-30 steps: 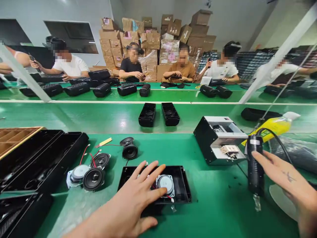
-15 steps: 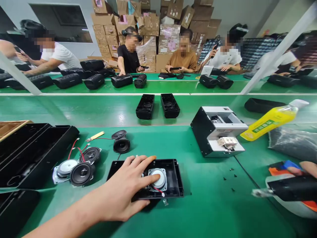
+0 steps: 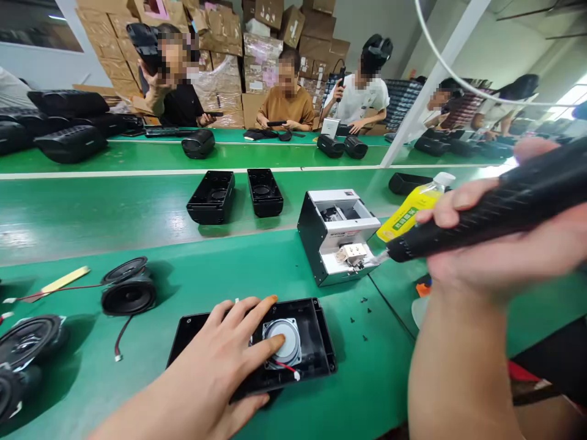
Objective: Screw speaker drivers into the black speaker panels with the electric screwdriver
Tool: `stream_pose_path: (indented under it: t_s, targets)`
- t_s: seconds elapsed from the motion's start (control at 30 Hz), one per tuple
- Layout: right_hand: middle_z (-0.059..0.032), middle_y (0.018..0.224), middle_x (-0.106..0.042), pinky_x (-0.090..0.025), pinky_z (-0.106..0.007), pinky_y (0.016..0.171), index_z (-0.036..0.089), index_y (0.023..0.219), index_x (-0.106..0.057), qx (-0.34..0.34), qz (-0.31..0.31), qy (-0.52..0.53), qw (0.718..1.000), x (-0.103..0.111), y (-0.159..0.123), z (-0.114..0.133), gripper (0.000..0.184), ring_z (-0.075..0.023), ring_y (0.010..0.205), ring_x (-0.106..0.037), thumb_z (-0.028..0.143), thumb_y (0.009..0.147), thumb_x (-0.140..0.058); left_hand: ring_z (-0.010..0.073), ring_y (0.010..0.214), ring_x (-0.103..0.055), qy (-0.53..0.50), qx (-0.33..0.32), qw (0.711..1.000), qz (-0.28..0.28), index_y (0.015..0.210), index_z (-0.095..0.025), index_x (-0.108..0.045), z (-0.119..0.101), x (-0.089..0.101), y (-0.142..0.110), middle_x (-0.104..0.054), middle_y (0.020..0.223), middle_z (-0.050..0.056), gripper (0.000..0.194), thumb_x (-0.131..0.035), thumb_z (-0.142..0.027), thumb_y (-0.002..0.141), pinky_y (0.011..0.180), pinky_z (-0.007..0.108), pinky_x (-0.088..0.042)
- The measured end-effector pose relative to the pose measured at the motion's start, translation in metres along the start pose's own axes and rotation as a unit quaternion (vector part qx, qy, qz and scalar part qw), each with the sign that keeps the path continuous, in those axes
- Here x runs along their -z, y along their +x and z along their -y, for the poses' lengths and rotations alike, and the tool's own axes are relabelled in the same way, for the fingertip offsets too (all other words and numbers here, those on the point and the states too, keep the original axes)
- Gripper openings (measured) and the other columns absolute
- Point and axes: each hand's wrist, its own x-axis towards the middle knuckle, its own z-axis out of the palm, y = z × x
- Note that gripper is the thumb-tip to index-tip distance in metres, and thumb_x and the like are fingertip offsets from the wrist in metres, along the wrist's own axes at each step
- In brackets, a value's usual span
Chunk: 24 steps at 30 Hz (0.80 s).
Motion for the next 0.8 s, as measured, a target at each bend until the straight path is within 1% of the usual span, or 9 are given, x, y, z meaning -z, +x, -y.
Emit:
stream_pose_path:
  t_s: [0.07,0.1,0.2,0.27,0.4,0.53,0.63,0.7,0.8]
  targets:
    - [0.0032,0.071,-0.051,-0.042,-0.024,0.054,0.017,0.137,-0.056,0.032,0.016,0.084,0.996,-0.006,-0.001,-0.011,0.063,-0.011,0.055,-0.055,0.063,0.101,-0.031,0.0444,0.144,-0.048,0.016,-0.004,1.0,-0.015,0.149,-0.04,-0.054,0.001,-0.002,0.002,-0.03,0.173,0.006,0.066,-0.073,-0.032,0.086,0.107,0.065,-0.048]
    - [0.004,0.07,-0.053,-0.042,-0.023,0.052,0.017,0.133,-0.056,0.031,0.022,0.114,0.993,-0.009,-0.003,-0.013,0.06,-0.011,0.053,-0.055,0.063,0.1,-0.038,0.0452,0.143,-0.049,0.027,-0.007,0.999,-0.026,0.149,-0.04,-0.054,0.002,-0.004,0.002,-0.03,0.173,0.006,0.068,-0.074,-0.033,0.084,0.105,0.064,-0.048]
    - [0.0053,0.067,-0.055,-0.039,-0.022,0.044,0.017,0.12,-0.055,-0.006,0.033,0.176,0.984,-0.021,-0.009,-0.015,0.058,-0.0114,0.05,-0.053,0.068,0.092,-0.055,0.0464,0.139,-0.052,0.062,-0.026,0.995,-0.068,0.15,-0.039,-0.054,0.004,-0.009,-0.001,-0.035,0.171,0.009,0.074,-0.075,-0.034,0.08,0.103,0.064,-0.047]
    - [0.0056,0.064,-0.055,-0.037,-0.022,0.041,0.018,0.111,-0.056,-0.024,0.037,0.198,0.979,-0.029,-0.011,-0.015,0.06,-0.0116,0.047,-0.051,0.073,0.087,-0.062,0.0447,0.137,-0.053,0.076,-0.036,0.992,-0.093,0.15,-0.039,-0.054,0.005,-0.013,-0.003,-0.037,0.17,0.009,0.076,-0.075,-0.032,0.077,0.103,0.062,-0.045]
    - [0.0041,0.057,-0.05,-0.031,-0.025,0.034,0.018,0.1,-0.059,-0.011,0.027,0.188,0.982,-0.037,-0.011,-0.025,0.068,-0.0132,0.039,-0.044,0.085,0.085,-0.059,0.0409,0.14,-0.051,0.098,-0.02,0.989,-0.109,0.149,-0.039,-0.053,0.004,-0.019,-0.006,-0.032,0.172,0.005,0.079,-0.072,-0.025,0.074,0.106,0.058,-0.043]
    - [0.0028,0.056,-0.05,-0.03,-0.026,0.032,0.02,0.098,-0.061,-0.012,0.039,0.188,0.981,-0.036,-0.009,-0.033,0.074,-0.014,0.037,-0.043,0.092,0.083,-0.054,0.04,0.138,-0.051,0.101,-0.047,0.988,-0.102,0.151,-0.035,-0.053,0.004,-0.019,-0.007,-0.031,0.173,0.008,0.073,-0.069,-0.027,0.08,0.102,0.057,-0.045]
    - [0.0028,0.056,-0.051,-0.032,-0.026,0.032,0.019,0.104,-0.063,-0.021,0.048,0.187,0.981,-0.034,-0.011,-0.032,0.075,-0.0143,0.038,-0.044,0.091,0.083,-0.056,0.0388,0.139,-0.049,0.094,-0.023,0.99,-0.101,0.149,-0.036,-0.054,0.002,-0.015,-0.007,-0.03,0.173,0.007,0.071,-0.069,-0.025,0.08,0.105,0.058,-0.043]
    - [0.0026,0.057,-0.052,-0.033,-0.026,0.031,0.018,0.111,-0.065,-0.027,0.045,0.183,0.982,-0.033,-0.012,-0.029,0.076,-0.0145,0.038,-0.044,0.089,0.085,-0.057,0.0389,0.139,-0.05,0.09,-0.014,0.992,-0.088,0.149,-0.037,-0.054,0.001,-0.011,-0.007,-0.031,0.173,0.008,0.071,-0.071,-0.025,0.081,0.105,0.059,-0.043]
    - [0.0027,0.056,-0.05,-0.03,-0.026,0.027,0.02,0.113,-0.071,-0.008,0.043,0.189,0.981,-0.029,-0.016,-0.024,0.071,-0.014,0.036,-0.04,0.084,0.091,-0.049,0.0405,0.139,-0.05,0.071,-0.02,0.995,-0.061,0.151,-0.037,-0.052,0.001,-0.008,-0.006,-0.033,0.171,0.01,0.071,-0.071,-0.027,0.083,0.104,0.06,-0.045]
